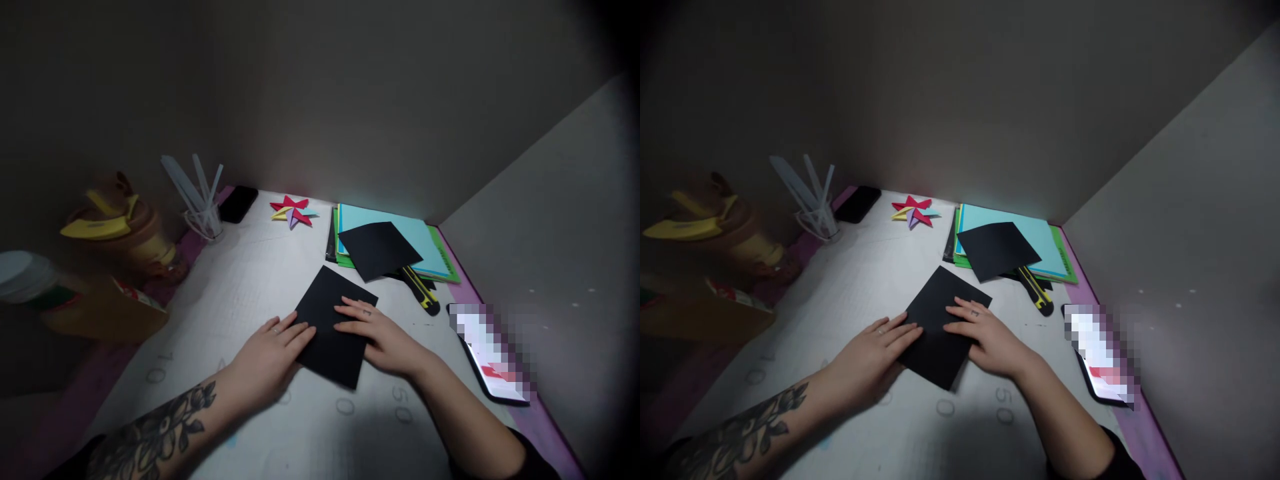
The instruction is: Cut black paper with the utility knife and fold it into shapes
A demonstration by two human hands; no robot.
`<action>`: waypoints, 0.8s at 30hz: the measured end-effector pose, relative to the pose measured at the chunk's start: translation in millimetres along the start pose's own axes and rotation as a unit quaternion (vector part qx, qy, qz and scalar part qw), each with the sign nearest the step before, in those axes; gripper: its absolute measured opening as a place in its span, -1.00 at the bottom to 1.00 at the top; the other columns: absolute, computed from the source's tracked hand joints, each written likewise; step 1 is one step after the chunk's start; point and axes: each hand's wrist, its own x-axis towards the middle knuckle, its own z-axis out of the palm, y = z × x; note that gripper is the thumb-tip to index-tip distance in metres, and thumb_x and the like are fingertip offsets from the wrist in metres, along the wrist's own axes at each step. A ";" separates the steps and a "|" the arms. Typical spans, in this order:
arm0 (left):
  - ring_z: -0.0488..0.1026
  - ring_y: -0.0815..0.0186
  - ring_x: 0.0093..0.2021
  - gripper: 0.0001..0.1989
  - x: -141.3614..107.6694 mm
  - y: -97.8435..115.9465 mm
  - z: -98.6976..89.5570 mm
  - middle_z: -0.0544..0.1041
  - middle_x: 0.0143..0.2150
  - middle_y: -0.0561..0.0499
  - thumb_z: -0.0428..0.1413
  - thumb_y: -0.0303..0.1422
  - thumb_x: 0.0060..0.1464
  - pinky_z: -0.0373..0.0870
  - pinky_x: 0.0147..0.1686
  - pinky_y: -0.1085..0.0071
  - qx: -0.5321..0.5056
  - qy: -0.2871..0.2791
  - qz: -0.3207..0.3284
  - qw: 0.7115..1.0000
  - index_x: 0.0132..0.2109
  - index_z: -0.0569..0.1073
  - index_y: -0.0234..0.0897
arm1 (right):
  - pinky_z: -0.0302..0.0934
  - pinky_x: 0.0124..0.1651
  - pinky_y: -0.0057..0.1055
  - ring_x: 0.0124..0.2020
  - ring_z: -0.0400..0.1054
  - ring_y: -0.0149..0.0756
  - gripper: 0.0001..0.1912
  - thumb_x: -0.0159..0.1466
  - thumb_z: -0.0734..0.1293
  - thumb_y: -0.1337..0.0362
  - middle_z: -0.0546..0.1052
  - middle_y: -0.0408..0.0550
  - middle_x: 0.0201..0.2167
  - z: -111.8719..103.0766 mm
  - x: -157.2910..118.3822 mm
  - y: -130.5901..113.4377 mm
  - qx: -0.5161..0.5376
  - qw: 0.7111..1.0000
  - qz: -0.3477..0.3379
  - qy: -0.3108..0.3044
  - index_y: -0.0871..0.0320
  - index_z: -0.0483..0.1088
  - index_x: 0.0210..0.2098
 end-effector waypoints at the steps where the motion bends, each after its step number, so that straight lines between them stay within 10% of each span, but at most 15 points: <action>1: 0.20 -0.08 0.26 -0.49 -0.3 -2.3 -2.1 0.39 0.20 -0.16 0.07 -0.46 0.07 0.11 0.18 -0.14 -0.035 0.031 -0.015 0.999 0.20 0.34 -0.16 | 0.11 0.20 0.09 0.28 0.11 -0.09 -0.34 0.01 0.17 0.56 0.38 -0.06 0.18 1.9 -1.7 3.7 -0.004 1.000 -0.004 0.008 -0.02 0.41 0.04; 4: 0.29 -0.01 0.19 -0.48 1.1 -2.5 -11.6 0.33 0.25 -0.13 0.15 -0.40 0.07 0.18 0.16 -0.04 -0.235 0.183 -0.113 0.948 0.19 0.33 -0.07 | 0.20 0.16 -0.04 0.20 0.25 -0.19 -0.32 0.05 0.13 0.59 0.44 -0.05 0.12 7.3 -5.5 8.0 -0.027 0.996 -0.017 0.082 0.00 0.36 0.10; 7: 0.42 0.11 0.06 -0.32 6.1 6.8 -21.3 0.16 0.34 -0.11 0.20 -0.29 0.06 0.38 0.01 0.10 -0.524 0.284 -0.226 0.771 0.28 0.12 0.03 | 0.21 0.15 -0.08 0.19 0.26 -0.20 -0.28 0.08 0.11 0.60 0.41 0.06 0.15 10.7 -4.6 0.4 -0.095 0.977 -0.023 0.189 0.09 0.23 0.22; 10: 0.50 0.14 -0.06 -0.49 10.8 13.1 -28.4 0.32 0.21 -0.20 0.14 -0.21 0.12 0.46 -0.08 0.16 -0.714 0.254 -0.281 0.590 0.18 0.24 -0.17 | 0.16 0.18 -0.08 0.24 0.19 -0.16 -0.32 0.13 0.12 0.59 0.40 0.09 0.15 12.3 -0.1 -12.7 -0.149 0.964 -0.083 0.202 0.12 0.21 0.23; 13: 0.50 0.08 -0.06 -0.59 13.2 5.6 -33.8 0.43 0.08 -0.29 0.06 -0.14 0.17 0.46 -0.07 0.15 -0.798 0.195 -0.276 0.499 0.02 0.35 -0.36 | 0.14 0.20 -0.10 0.26 0.15 -0.19 -0.43 0.19 0.14 0.55 0.45 0.03 0.11 12.2 3.8 -22.6 -0.152 0.964 -0.154 0.157 0.10 0.30 0.16; 16: 0.52 0.08 -0.09 -0.62 13.6 -8.0 -36.5 0.47 0.04 -0.30 0.01 -0.17 0.20 0.45 -0.06 0.15 -0.830 0.108 -0.256 0.484 0.00 0.37 -0.41 | 0.09 0.23 -0.09 0.29 0.10 -0.18 -0.51 0.23 0.13 0.53 0.45 0.01 0.10 9.4 3.5 -27.9 -0.125 0.965 -0.185 0.135 0.10 0.36 0.09; 24: 0.54 0.17 -0.07 -0.47 13.2 -1.9 -32.6 0.48 0.09 -0.24 0.09 -0.55 0.11 0.44 -0.06 0.31 -0.794 -0.008 -0.218 0.568 0.23 0.26 -0.33 | -0.07 0.27 0.07 0.35 -0.07 0.01 -0.48 0.16 0.15 0.43 0.36 -0.01 0.19 6.0 -4.6 -42.4 -0.077 0.957 -0.250 0.127 0.09 0.36 0.10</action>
